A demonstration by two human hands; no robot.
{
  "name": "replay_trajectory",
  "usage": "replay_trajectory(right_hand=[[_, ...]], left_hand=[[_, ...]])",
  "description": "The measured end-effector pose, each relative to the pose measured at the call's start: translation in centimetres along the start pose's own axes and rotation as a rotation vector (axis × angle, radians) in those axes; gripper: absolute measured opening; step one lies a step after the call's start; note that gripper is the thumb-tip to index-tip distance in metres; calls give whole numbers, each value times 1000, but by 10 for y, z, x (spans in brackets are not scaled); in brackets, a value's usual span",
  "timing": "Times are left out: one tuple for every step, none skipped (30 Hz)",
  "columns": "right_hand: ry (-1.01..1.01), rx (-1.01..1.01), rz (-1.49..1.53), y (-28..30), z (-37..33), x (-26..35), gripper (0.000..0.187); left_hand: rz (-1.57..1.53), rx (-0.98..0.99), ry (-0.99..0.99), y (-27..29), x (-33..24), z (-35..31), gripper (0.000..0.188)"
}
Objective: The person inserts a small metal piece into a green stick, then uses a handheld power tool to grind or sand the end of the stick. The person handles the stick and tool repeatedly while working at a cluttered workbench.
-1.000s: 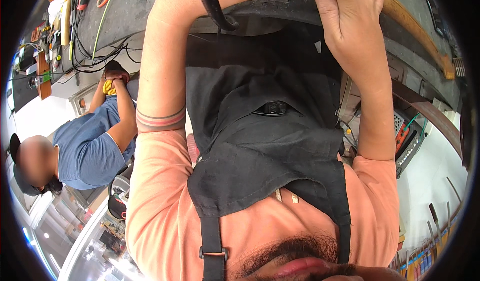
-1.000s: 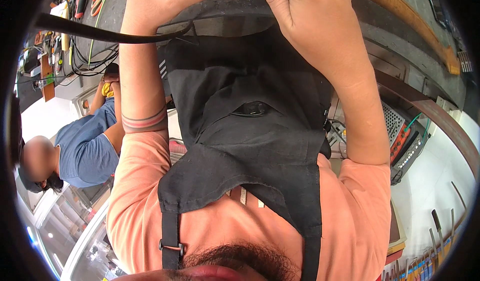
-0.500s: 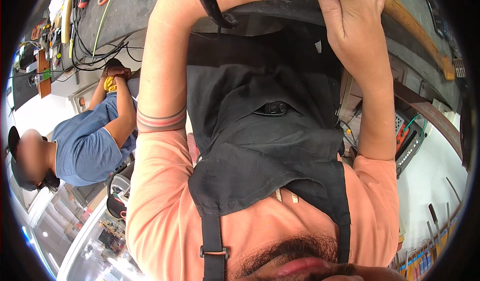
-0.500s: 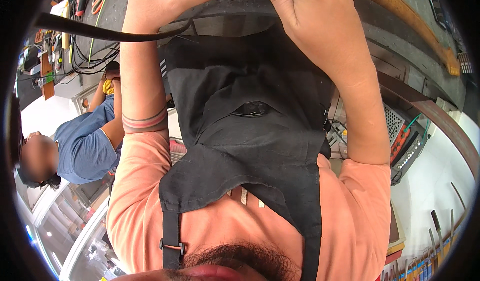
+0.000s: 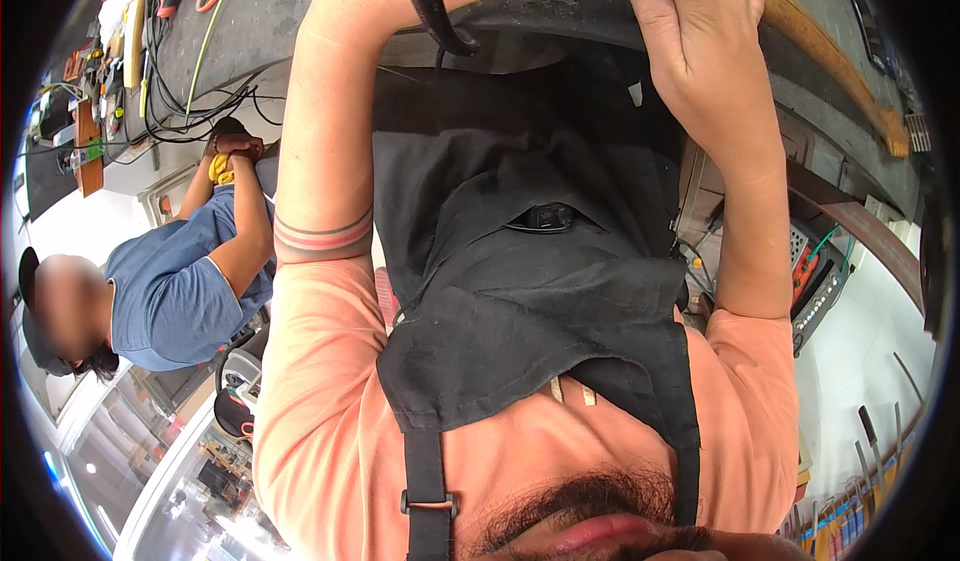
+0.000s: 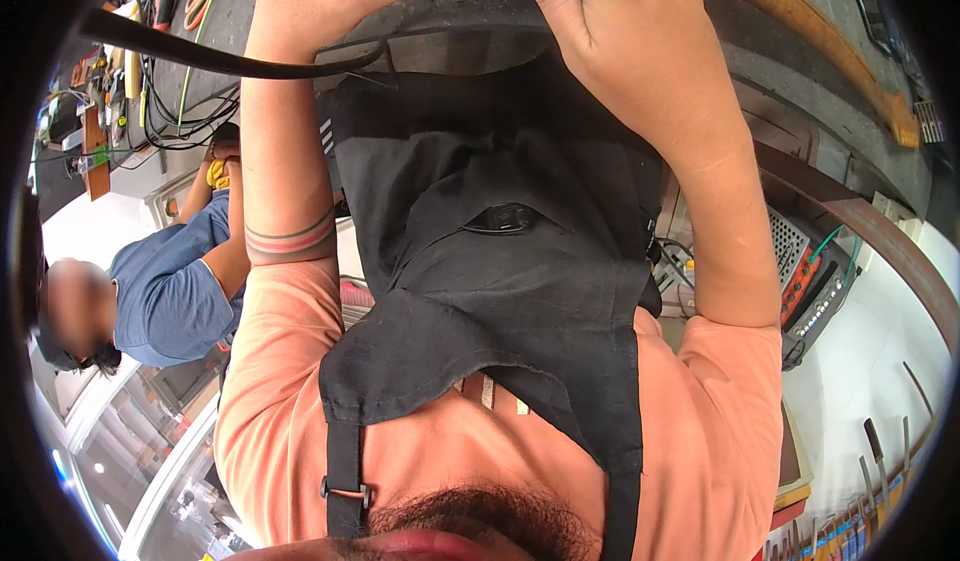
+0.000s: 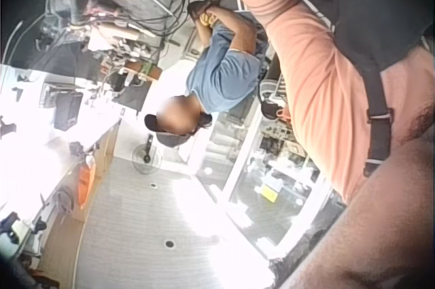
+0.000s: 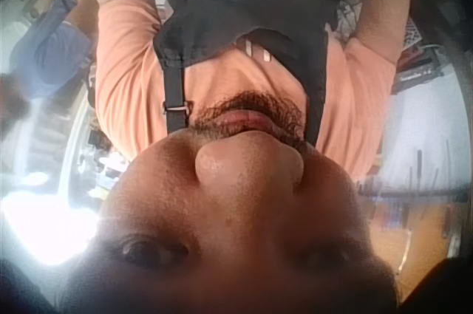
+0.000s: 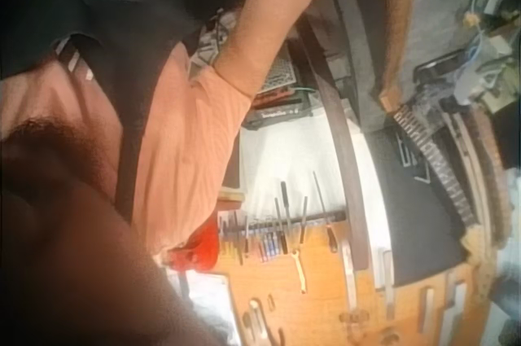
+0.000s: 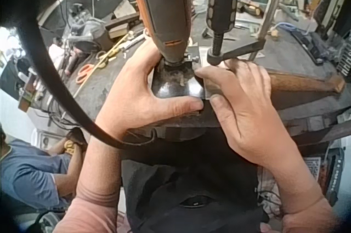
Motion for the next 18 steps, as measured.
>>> replay_trajectory(right_hand=[[1,6,5,0,1,1,37],[1,12,12,1,2,2,37],[4,14,10,0,2,3,37],[0,14,1,0,1,2,37],[-3,14,-6,0,1,1,37],[-4,13,-10,0,0,0,37],[-4,7,-15,0,0,0,36],[-4,0,-19,-1,0,-1,36],[-7,-13,-33,-4,-3,-3,36],[-3,-20,-39,-5,-3,-4,36],[0,-28,-46,-5,-3,-4,36],[6,-31,-46,-5,-3,-4,36],[7,-30,-48,-6,-3,-4,36],[7,-30,-49,-6,-3,-5,35],[4,-27,-50,-6,-3,-6,35],[6,-25,-47,-6,-3,-5,35],[7,-23,-45,-6,-3,-4,35],[8,-22,-40,-5,-3,-4,35]], left_hand=[[14,2,10,1,-4,0,78],[28,1,5,2,-11,-1,78],[18,-7,-1,2,-10,-1,78],[-2,-12,-13,-1,-8,-1,78],[-47,-24,-24,-4,2,-1,78],[-58,-21,-27,-6,5,-1,78],[-61,-19,-26,-5,6,-1,78],[-31,-2,-17,-3,2,-1,78],[-22,3,-17,-3,2,-1,78],[-10,6,-15,-1,1,-2,78],[-20,-3,-22,-1,2,-3,77],[-3,-2,-16,-1,0,-4,77],[11,1,-9,-1,-2,-4,77],[51,14,12,-1,-13,-2,77],[46,15,11,-1,-13,-2,78],[44,14,10,-1,-13,-2,78],[-4,1,-12,-2,-2,-3,78],[-29,-7,-23,-1,0,-4,78]])
Point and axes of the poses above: each hand's wrist, its own z-axis towards the middle knuckle, its own y-axis out of the back of the hand, x = y × z, the point moved 4 cm from there along z, towards the middle knuckle, and after that the axes turned 6 degrees about -x, right-handed, at the moved point
